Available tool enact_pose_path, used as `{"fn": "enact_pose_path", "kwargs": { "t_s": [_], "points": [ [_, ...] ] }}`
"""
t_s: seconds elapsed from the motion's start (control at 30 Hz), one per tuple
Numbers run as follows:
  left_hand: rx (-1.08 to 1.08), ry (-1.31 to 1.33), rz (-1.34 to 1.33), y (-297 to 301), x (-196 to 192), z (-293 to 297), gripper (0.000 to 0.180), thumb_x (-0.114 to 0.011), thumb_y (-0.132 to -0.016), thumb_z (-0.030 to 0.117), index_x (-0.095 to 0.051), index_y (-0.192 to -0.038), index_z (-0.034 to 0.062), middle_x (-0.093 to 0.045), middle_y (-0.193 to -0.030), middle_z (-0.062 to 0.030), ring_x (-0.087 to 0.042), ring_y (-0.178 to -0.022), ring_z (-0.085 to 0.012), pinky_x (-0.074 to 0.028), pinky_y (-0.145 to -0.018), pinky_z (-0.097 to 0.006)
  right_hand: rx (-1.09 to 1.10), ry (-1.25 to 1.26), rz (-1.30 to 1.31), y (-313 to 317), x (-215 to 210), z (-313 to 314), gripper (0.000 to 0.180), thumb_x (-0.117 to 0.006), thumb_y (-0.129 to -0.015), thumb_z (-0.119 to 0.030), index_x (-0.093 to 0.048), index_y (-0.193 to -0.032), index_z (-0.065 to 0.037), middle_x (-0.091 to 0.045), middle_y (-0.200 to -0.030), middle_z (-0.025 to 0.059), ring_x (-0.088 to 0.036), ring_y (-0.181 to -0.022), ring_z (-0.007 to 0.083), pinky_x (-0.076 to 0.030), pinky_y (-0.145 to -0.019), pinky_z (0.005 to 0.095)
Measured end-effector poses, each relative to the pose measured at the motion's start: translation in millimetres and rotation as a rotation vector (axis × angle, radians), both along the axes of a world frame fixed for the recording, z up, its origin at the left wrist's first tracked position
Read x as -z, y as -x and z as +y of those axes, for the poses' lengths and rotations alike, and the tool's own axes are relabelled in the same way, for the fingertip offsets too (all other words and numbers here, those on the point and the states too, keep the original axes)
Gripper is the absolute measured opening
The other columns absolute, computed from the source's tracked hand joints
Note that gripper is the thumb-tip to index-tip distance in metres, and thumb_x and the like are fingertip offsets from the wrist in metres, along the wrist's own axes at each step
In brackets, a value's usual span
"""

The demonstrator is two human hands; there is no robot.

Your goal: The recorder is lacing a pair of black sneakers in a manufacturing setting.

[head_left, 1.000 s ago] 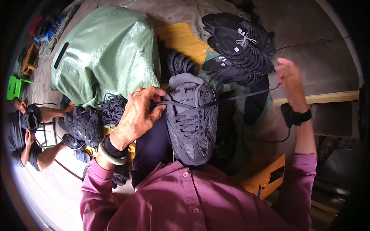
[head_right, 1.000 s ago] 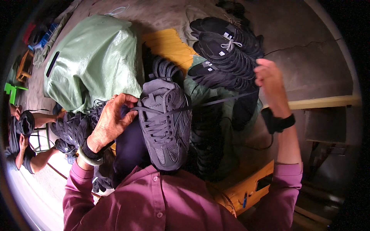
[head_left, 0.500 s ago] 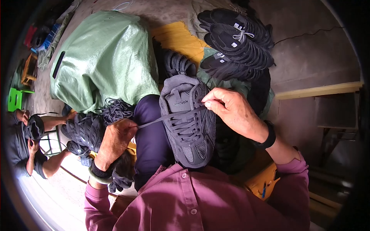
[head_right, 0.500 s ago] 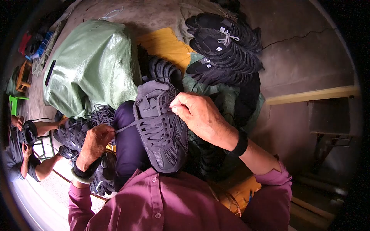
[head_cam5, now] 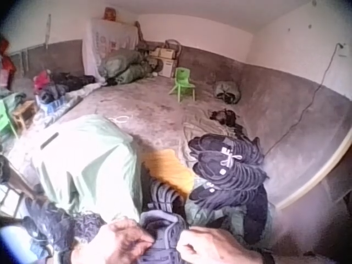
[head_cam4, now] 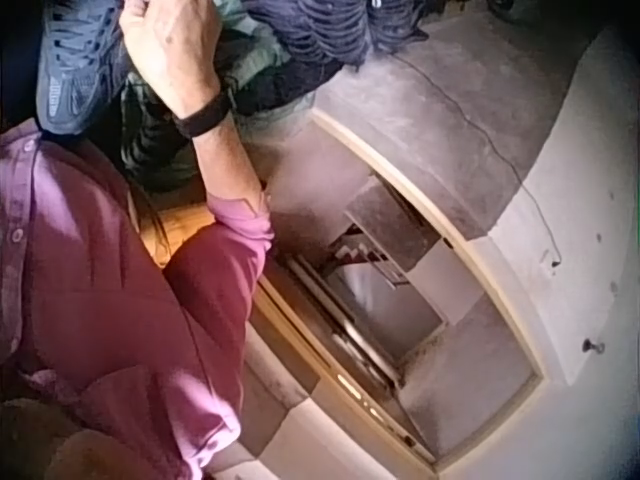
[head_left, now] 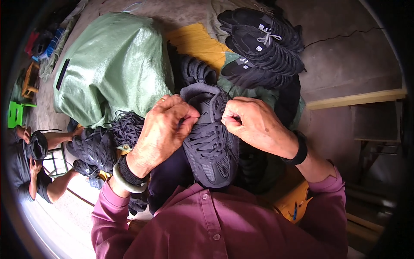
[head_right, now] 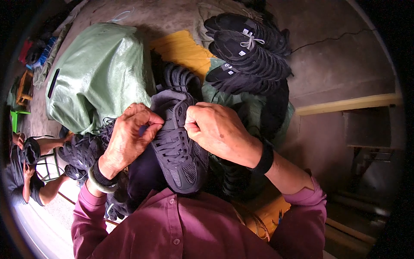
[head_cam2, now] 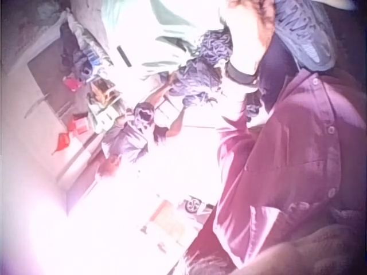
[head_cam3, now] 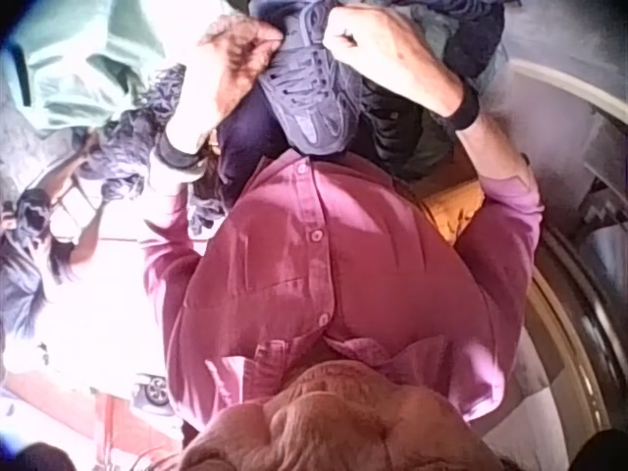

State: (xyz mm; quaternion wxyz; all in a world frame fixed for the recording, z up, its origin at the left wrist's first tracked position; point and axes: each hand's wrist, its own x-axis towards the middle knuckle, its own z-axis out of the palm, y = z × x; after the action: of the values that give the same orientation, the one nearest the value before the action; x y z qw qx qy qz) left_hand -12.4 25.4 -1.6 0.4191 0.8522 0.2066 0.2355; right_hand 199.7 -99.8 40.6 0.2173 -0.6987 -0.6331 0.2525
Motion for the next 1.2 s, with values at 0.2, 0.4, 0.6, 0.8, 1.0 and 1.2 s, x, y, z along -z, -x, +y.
{"fn": "enact_pose_path", "kwargs": {
  "t_s": [0.2, 0.4, 0.6, 0.8, 1.0, 1.2],
  "points": [
    [0.025, -0.228, 0.021, -20.5, 0.9, -4.3, 0.018, -0.078, -0.077, 0.002, -0.073, -0.093, 0.0043, -0.065, -0.089, -0.0103, -0.062, -0.092, -0.0317, -0.051, -0.085, -0.041, -0.098, -0.095, -0.149, 3.8, -4.9, 3.0, 0.011, -0.066, -0.083, -0.006, -0.057, -0.08, -0.001, -0.062, -0.078, 0.0164, -0.066, -0.081, 0.038, -0.053, -0.069, 0.0478],
    [0.009, -0.143, -0.032, -35.0, 7.5, -16.9, 0.014, -0.076, -0.079, -0.001, -0.071, -0.091, 0.0045, -0.064, -0.087, -0.0093, -0.063, -0.09, -0.0312, -0.05, -0.088, -0.041, -0.067, -0.128, -0.194, 6.4, 1.5, 2.1, 0.01, -0.065, -0.083, -0.003, -0.057, -0.079, 0.0, -0.064, -0.073, 0.0157, -0.066, -0.07, 0.0364, -0.051, -0.063, 0.0428],
    [-0.009, -0.025, -0.06, -30.5, 10.0, -18.6, 0.016, -0.076, -0.076, -0.002, -0.07, -0.089, 0.0047, -0.065, -0.087, -0.0102, -0.064, -0.089, -0.0324, -0.052, -0.083, -0.039, 0.11, 0.275, 0.142, -7.0, -4.0, 8.1, 0.019, -0.071, -0.088, -0.02, -0.068, -0.085, -0.001, -0.07, -0.08, 0.0184, -0.071, -0.074, 0.0319, -0.053, -0.069, 0.0407],
    [0.064, 0.118, -0.017, -24.4, 9.4, -12.7, 0.017, -0.08, -0.081, -0.002, -0.075, -0.097, 0.0016, -0.062, -0.085, -0.0072, -0.062, -0.081, -0.023, -0.051, -0.074, -0.034, 0.112, 0.225, 0.172, -25.3, 12.1, 6.7, 0.036, -0.083, -0.086, -0.018, -0.058, -0.108, -0.003, -0.062, -0.092, 0.0065, -0.061, -0.086, 0.0154, -0.052, -0.077, 0.0332],
    [0.092, 0.192, -0.016, -25.0, 9.4, -9.4, 0.015, -0.081, -0.082, 0.0, -0.074, -0.095, 0.0007, -0.063, -0.086, -0.0076, -0.062, -0.081, -0.0236, -0.051, -0.074, -0.035, -0.003, -0.136, 0.119, -17.6, 19.3, 9.5, 0.05, -0.083, -0.084, -0.015, -0.057, -0.125, -0.003, -0.06, -0.119, 0.0099, -0.061, -0.098, 0.0208, -0.053, -0.085, 0.0362],
    [-0.042, -0.346, -0.01, -11.4, -2.0, -5.2, 0.016, -0.077, -0.078, 0.001, -0.071, -0.09, 0.0085, -0.062, -0.086, -0.0088, -0.062, -0.086, -0.0331, -0.052, -0.081, -0.042, -0.281, -0.103, 0.194, -22.0, 20.3, 15.5, 0.028, -0.059, -0.101, -0.016, -0.058, -0.126, -0.002, -0.058, -0.121, 0.0149, -0.063, -0.106, 0.0331, -0.051, -0.095, 0.0421]
  ]
}}
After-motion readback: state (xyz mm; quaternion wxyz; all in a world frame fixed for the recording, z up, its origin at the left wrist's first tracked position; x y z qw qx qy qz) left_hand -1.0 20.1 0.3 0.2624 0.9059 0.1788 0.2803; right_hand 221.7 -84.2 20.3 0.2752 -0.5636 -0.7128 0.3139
